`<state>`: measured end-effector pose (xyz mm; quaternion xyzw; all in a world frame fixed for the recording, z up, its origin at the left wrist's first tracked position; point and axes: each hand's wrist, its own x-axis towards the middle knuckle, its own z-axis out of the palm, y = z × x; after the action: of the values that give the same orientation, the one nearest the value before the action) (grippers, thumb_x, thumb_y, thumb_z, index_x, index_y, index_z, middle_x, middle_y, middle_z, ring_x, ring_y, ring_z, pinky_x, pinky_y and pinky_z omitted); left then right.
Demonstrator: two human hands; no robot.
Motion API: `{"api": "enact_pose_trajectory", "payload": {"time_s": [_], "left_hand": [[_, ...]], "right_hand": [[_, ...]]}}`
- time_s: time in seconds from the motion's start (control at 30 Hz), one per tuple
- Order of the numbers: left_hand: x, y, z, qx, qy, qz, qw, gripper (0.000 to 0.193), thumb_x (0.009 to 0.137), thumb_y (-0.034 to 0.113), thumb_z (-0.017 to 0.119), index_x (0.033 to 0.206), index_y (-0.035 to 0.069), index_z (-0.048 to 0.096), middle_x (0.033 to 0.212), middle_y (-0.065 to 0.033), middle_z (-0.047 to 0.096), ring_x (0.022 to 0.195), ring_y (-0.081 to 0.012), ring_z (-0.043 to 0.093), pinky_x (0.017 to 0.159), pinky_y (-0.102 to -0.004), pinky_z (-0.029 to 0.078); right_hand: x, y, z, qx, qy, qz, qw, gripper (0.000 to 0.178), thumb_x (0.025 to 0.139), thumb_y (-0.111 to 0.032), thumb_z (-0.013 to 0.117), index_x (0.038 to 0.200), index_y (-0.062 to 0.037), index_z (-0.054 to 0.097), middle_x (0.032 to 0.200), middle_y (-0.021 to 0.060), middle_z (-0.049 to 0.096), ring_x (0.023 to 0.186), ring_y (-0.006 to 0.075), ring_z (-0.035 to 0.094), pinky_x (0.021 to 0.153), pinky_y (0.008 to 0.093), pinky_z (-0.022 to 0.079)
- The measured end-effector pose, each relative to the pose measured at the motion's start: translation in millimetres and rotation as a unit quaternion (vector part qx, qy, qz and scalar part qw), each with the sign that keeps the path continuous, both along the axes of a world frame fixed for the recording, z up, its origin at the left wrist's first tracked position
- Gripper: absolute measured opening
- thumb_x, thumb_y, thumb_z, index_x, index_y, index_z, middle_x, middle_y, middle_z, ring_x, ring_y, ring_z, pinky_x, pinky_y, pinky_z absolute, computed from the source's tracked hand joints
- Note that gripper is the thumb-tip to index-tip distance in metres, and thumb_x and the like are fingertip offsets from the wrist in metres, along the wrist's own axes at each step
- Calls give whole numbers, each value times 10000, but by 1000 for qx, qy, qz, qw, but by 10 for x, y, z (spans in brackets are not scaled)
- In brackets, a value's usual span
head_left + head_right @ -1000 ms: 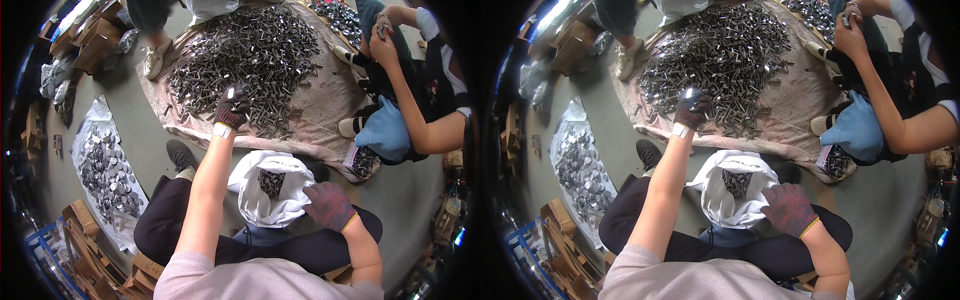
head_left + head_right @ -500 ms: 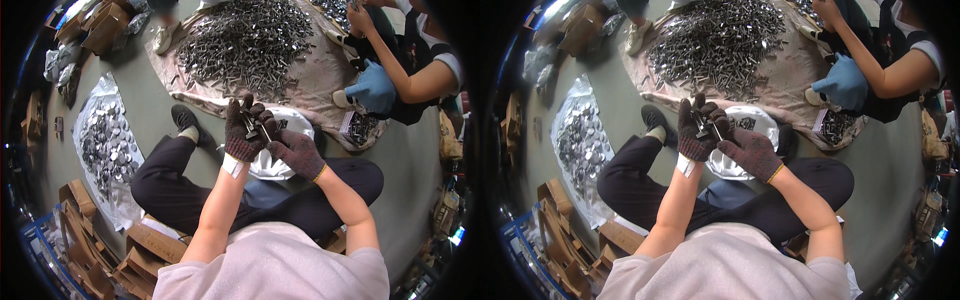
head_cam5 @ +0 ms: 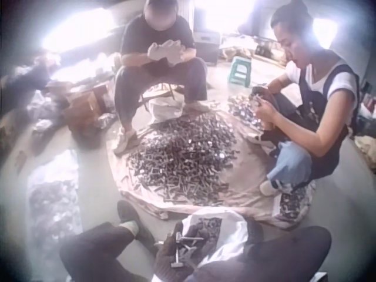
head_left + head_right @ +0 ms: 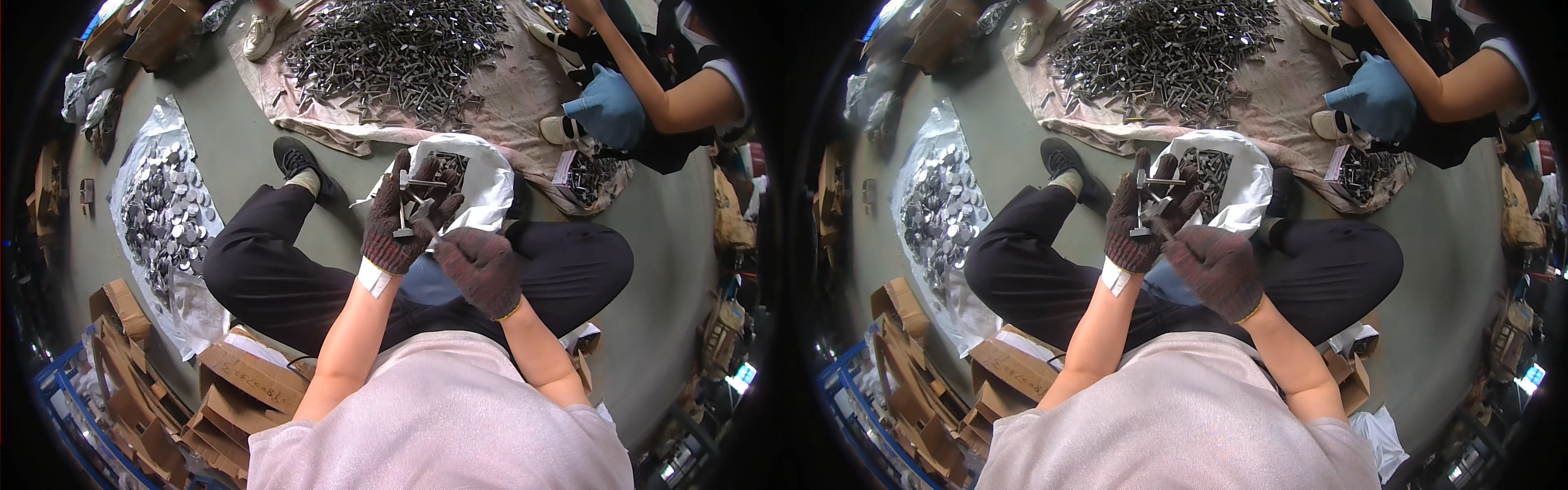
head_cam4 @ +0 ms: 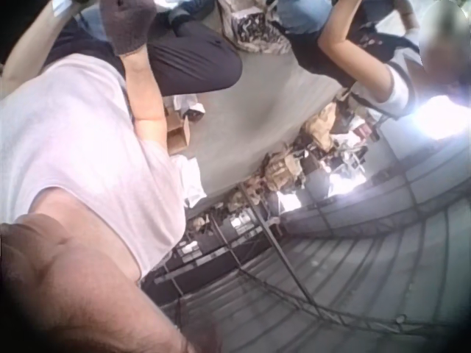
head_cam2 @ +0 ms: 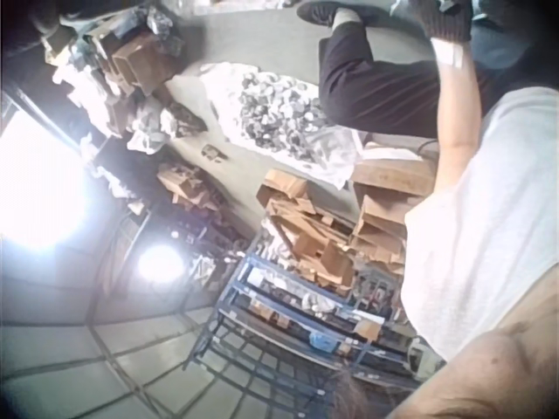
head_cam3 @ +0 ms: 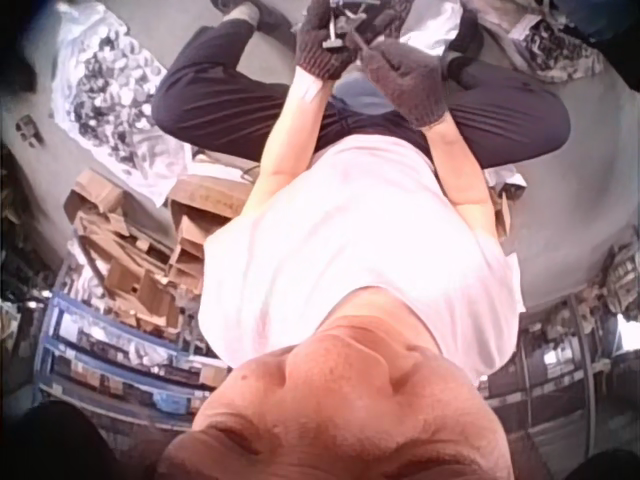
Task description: The recorder is sorting and inspecting small metal brackets or clamps on a warehouse floor.
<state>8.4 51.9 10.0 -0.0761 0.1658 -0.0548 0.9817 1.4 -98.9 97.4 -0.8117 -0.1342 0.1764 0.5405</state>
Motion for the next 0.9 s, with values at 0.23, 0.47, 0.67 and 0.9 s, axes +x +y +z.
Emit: {"api": "enact_pose_trajectory", "payload": {"time_s": [0.23,0.47,0.67,0.9], "left_hand": [[-41,14,46,30,-87,-30,995,923,860,749,518,1538,152,327,1563,-198,346,1425,-433,339,1162,-612,267],[-44,-1,22,47,-79,-45,995,770,927,629,524,1539,205,325,1580,-179,325,1457,-391,303,1158,-639,239],[-74,-45,21,22,-81,-33,996,738,952,592,504,1557,228,292,1593,-166,308,1456,-397,304,1156,-650,239],[-99,-54,17,27,-94,-50,994,785,943,623,496,1576,229,250,1606,-180,274,1447,-448,295,1162,-615,266]], "right_hand": [[-93,194,-188,-131,-230,72,962,134,822,-177,741,812,-53,693,724,130,666,649,312,658,564,390,505],[-178,286,-227,-159,-270,102,944,174,832,-234,733,765,-90,664,661,111,614,607,318,625,535,410,483],[-179,279,-212,-191,-235,93,949,212,829,-279,742,745,-100,662,654,111,604,606,320,620,528,416,472],[-67,176,-139,-131,-224,62,964,170,801,-235,769,803,-80,701,692,118,636,624,311,625,562,399,486]]}}
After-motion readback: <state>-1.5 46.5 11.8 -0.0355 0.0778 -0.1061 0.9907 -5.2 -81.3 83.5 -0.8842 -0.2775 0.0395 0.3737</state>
